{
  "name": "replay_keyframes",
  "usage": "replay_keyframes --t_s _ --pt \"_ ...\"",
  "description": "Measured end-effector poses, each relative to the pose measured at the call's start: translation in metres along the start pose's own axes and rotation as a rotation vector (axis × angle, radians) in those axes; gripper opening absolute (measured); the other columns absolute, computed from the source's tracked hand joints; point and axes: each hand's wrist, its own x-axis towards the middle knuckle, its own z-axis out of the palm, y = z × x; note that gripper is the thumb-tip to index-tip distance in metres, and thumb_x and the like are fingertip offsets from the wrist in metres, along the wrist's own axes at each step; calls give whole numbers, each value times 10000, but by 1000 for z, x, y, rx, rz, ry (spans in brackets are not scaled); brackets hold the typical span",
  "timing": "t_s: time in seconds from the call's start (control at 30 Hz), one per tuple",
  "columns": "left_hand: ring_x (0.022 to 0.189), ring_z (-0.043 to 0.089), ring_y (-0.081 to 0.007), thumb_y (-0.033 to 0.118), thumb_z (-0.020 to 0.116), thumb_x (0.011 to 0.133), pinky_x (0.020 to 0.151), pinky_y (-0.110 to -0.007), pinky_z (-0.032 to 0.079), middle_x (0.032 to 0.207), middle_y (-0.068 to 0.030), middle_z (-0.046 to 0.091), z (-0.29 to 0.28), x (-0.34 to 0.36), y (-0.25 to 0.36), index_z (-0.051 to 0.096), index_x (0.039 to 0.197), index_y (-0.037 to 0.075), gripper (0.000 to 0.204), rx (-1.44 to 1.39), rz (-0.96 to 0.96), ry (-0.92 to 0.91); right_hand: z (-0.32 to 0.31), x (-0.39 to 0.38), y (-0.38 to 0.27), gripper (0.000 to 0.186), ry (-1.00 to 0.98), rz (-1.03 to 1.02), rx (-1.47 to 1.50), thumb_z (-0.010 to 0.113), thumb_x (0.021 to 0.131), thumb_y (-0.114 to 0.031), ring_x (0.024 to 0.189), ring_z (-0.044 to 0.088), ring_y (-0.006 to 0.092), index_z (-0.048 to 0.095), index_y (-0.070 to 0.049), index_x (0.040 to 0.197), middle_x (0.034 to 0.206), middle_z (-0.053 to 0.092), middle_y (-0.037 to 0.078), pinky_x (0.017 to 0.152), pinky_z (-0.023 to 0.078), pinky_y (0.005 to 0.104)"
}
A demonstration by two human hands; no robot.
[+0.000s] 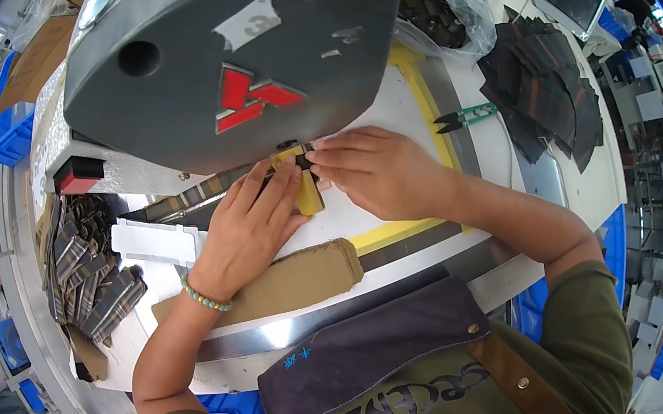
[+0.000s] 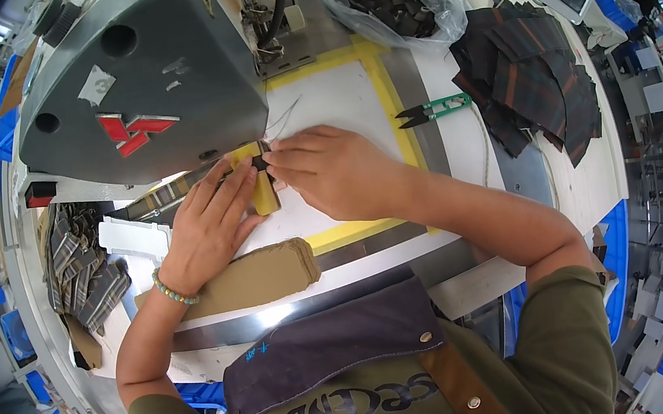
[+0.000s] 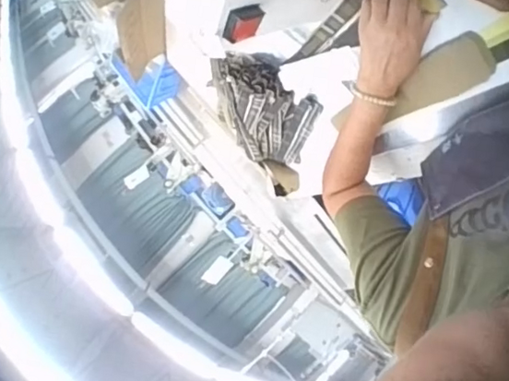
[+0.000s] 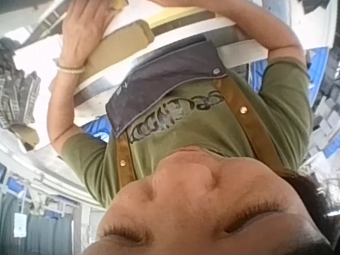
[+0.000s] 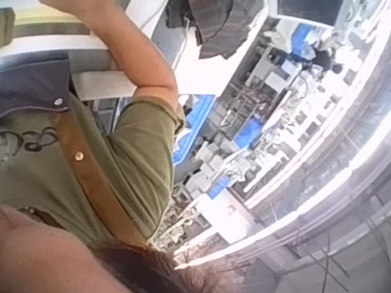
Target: Sewing fabric straps onto a base material using an industrial sewing machine.
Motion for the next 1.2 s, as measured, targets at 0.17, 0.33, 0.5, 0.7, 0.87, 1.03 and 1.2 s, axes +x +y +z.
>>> replay_keyframes --t_s 0.17,0.33,0.5,0.7,0.87,1.03,1.2 --pt "1386 593 -373 329 786 937 1117 -455 534 1510 -178 634 -1 -1 0 673 1396 -59 612 -4 7 10 -14 9 2 499 -10 243 57 746 939 -165 1360 608 352 662 30 1391 1408 655 164 1170 489 491" --pt "1378 609 -363 332 789 929 1088 -426 562 1491 -178 654 1 2 -5 688 1378 -63 606 -10 36 24 -10 8 4 557 -90 195 -33 735 968 -204 1417 544 380 599 60 1440 1460 608 186 1221 431 536" --pt "1253 694 -306 304 826 896 1052 -408 588 1402 -134 717 8 17 -11 685 1423 -26 637 -27 -63 33 -8 12 25 548 -86 194 -77 746 969 -220 1400 557 382 621 66 1419 1465 615 191 1223 441 514" --pt "1134 727 -282 346 793 941 978 -392 606 1372 -131 727 16 19 -23 666 1452 -22 642 29 22 52 -9 14 31 529 -91 200 -93 743 989 -240 1367 572 384 637 63 1409 1460 626 191 1214 457 491" --pt "1120 726 -277 358 760 967 965 -391 609 1385 -132 717 13 23 -20 662 1452 -23 625 75 51 59 -9 14 32 516 -86 187 -112 732 1006 -256 1363 574 379 642 57 1406 1475 619 186 1225 445 497" --pt "1093 727 -264 349 732 993 921 -391 606 1361 -130 711 16 22 -21 643 1470 -19 609 52 13 48 -6 15 38 508 -62 142 -142 733 1005 -256 1358 578 374 645 58 1394 1478 618 183 1223 445 503" --pt "1077 729 -266 344 698 1024 902 -399 598 1355 -133 702 15 23 -22 623 1492 -14 594 79 -2 30 -9 18 41 502 -76 152 -125 735 1003 -247 1359 581 378 646 66 1386 1479 619 183 1217 450 509"
